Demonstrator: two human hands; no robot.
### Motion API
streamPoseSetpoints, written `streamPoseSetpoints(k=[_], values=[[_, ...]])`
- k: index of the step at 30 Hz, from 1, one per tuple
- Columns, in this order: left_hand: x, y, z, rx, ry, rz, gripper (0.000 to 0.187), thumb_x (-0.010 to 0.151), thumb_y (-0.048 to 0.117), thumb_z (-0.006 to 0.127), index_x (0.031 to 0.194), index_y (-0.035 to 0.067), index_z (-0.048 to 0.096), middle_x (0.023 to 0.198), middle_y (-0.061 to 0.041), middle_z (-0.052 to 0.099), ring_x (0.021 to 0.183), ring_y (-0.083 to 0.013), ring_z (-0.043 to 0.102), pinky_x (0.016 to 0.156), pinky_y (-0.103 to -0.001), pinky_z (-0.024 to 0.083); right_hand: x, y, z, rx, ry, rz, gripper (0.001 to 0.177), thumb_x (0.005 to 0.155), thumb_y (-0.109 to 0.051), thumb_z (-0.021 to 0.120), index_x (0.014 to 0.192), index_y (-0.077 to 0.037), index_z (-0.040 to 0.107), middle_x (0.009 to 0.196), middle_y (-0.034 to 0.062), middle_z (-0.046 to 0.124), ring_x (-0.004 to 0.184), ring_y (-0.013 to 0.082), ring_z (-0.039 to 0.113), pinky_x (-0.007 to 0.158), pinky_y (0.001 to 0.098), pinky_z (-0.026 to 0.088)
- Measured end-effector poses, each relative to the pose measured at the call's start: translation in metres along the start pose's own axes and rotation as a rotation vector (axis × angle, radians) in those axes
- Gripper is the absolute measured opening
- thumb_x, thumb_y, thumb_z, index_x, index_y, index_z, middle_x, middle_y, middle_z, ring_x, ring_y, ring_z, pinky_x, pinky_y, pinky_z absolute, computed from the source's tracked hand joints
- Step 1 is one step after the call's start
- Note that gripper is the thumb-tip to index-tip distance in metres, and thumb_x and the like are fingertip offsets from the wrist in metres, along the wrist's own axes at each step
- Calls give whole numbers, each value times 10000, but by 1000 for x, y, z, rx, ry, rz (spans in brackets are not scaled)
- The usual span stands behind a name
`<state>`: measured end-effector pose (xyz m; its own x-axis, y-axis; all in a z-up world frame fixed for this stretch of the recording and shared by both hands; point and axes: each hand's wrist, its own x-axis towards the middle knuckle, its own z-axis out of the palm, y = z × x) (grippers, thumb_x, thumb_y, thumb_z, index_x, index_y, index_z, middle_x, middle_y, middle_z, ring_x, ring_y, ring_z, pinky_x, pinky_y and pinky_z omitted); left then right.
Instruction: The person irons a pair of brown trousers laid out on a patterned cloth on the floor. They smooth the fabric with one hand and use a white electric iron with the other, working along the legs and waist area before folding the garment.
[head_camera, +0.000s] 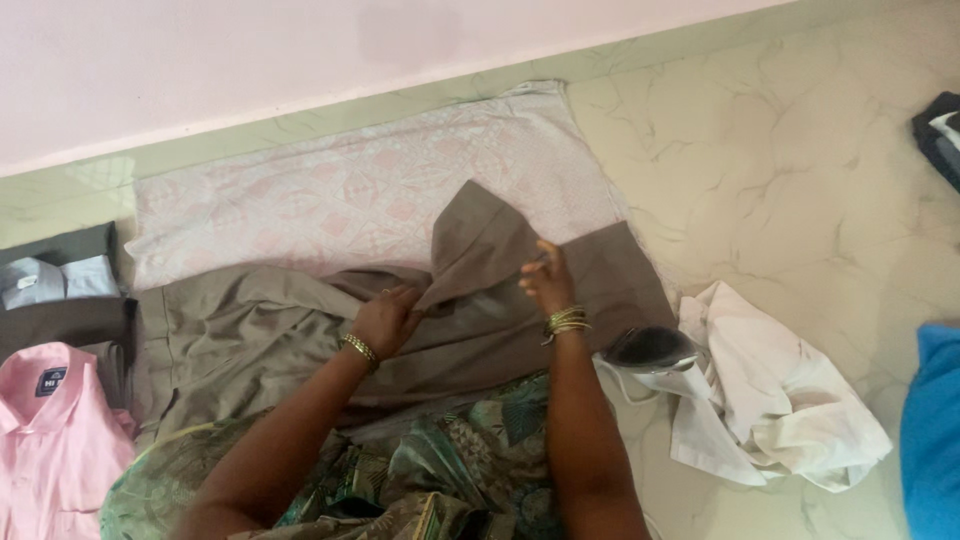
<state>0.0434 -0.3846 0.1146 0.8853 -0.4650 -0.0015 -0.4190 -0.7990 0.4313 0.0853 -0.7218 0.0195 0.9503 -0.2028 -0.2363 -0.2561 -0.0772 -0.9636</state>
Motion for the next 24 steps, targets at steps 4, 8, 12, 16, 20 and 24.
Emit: streamPoseSetpoints(k=[4, 8, 12, 16, 20, 24], values=[[5, 19, -21, -97, 60, 76, 366, 900, 220, 620, 1239, 85, 590, 1225, -152, 648, 1024, -413, 628, 796, -520, 526, 11, 30, 56, -396, -237, 29, 558, 977, -248, 575, 1504, -209, 396, 1084, 155, 735, 801, 239, 727, 670, 352, 577], [1, 21, -20, 8, -91, -32, 298, 952, 324, 593, 1172, 123, 605, 1157, -128, 656, 1003, -390, 638, 802, -520, 535, 31, 50, 57, -390, 141, -264, 396, 1020, -223, 576, 1405, -134, 581, 1148, 149, 741, 916, 261, 737, 770, 366, 578], [0, -18, 6, 99, -134, -11, 291, 973, 377, 619, 1128, 131, 610, 1118, -128, 665, 1041, -372, 630, 867, -511, 525, 17, 9, 23, -107, 538, -354, 212, 1038, -180, 517, 1113, -39, 657, 1069, 114, 672, 862, 240, 655, 757, 373, 535], [0, -82, 22, 390, -170, -132, 268, 927, 347, 628, 1153, 204, 652, 1193, -71, 669, 1124, -318, 615, 945, -520, 484, -5, -24, -22, 15, 863, -450, 179, 1007, -139, 549, 1099, -19, 643, 1058, 125, 625, 952, 260, 598, 878, 390, 498], [-25, -131, -9, 526, -177, -528, 219, 966, 321, 618, 1108, 197, 729, 1269, -87, 655, 1227, -303, 603, 1015, -516, 484, -25, -38, -50, -44, 1018, -626, 149, 972, -70, 582, 1090, -8, 649, 1145, 145, 631, 1105, 285, 582, 1024, 440, 460], [-44, -131, -40, 613, -66, -678, 214, 1045, 262, 582, 1046, 164, 772, 1267, -105, 666, 1253, -287, 634, 1050, -496, 510, -39, -53, -56, 72, 1045, -551, 195, 976, -61, 516, 1113, -16, 647, 1152, 123, 548, 1042, 262, 581, 950, 410, 506]])
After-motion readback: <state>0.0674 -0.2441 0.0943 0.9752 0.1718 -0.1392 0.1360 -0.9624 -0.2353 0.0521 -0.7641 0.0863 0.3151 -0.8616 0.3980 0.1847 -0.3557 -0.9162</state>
